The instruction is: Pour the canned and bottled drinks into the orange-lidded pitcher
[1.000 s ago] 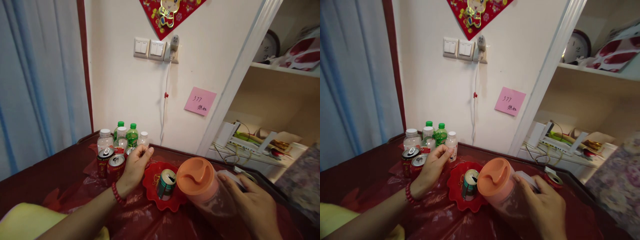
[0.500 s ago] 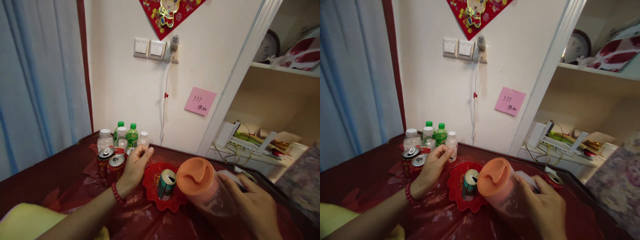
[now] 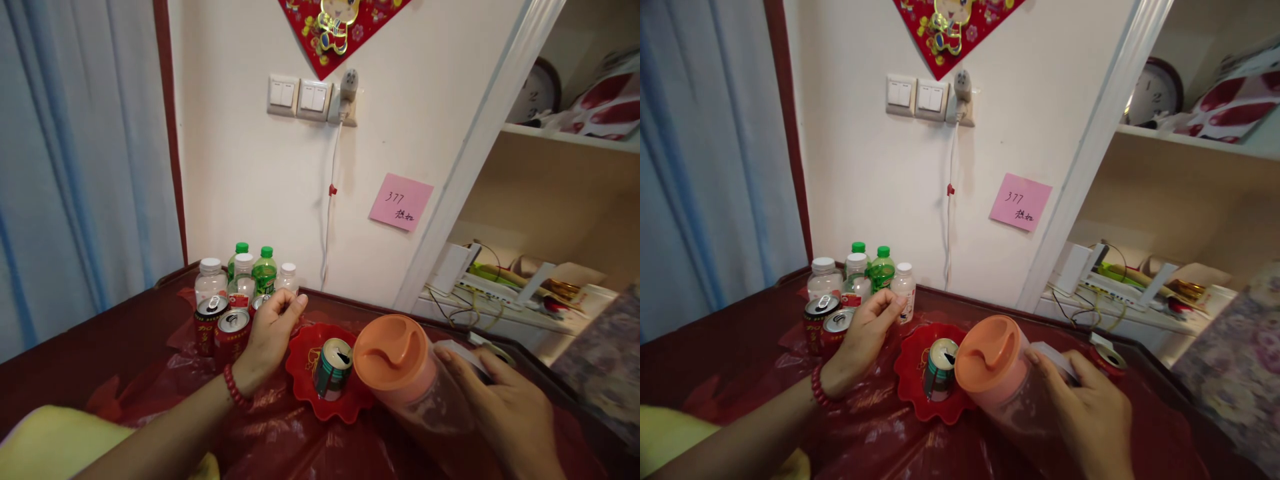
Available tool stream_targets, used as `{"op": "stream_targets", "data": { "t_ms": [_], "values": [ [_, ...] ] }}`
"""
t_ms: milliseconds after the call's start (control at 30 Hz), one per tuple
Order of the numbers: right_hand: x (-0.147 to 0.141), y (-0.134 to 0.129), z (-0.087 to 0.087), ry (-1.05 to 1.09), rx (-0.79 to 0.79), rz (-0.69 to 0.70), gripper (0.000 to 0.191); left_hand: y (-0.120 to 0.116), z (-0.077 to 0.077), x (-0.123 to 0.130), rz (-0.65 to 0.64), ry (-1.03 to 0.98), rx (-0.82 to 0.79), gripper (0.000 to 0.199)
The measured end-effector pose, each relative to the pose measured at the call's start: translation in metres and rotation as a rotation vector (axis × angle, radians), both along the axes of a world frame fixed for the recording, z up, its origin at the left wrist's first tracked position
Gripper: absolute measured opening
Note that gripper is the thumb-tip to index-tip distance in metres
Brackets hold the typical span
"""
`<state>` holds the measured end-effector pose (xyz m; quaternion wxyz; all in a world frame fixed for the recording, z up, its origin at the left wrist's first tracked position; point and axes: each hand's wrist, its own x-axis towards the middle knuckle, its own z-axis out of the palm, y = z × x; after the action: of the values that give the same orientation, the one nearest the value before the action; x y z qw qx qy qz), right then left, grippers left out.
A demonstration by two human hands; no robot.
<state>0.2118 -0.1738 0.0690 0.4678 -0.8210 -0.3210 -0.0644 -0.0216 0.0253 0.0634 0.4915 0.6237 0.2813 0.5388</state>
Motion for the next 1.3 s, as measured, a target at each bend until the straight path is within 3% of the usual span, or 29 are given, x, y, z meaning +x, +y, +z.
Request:
{"op": "stream_targets", "data": {
  "t_ms": [1300],
  "values": [
    [-0.0004,-0.0002,-0.0001,-0.033,-0.006,0.021,0.065,-0.0014,-0.0027,0.0014,-0.038,-0.009,-0.044,0.041]
  ]
}}
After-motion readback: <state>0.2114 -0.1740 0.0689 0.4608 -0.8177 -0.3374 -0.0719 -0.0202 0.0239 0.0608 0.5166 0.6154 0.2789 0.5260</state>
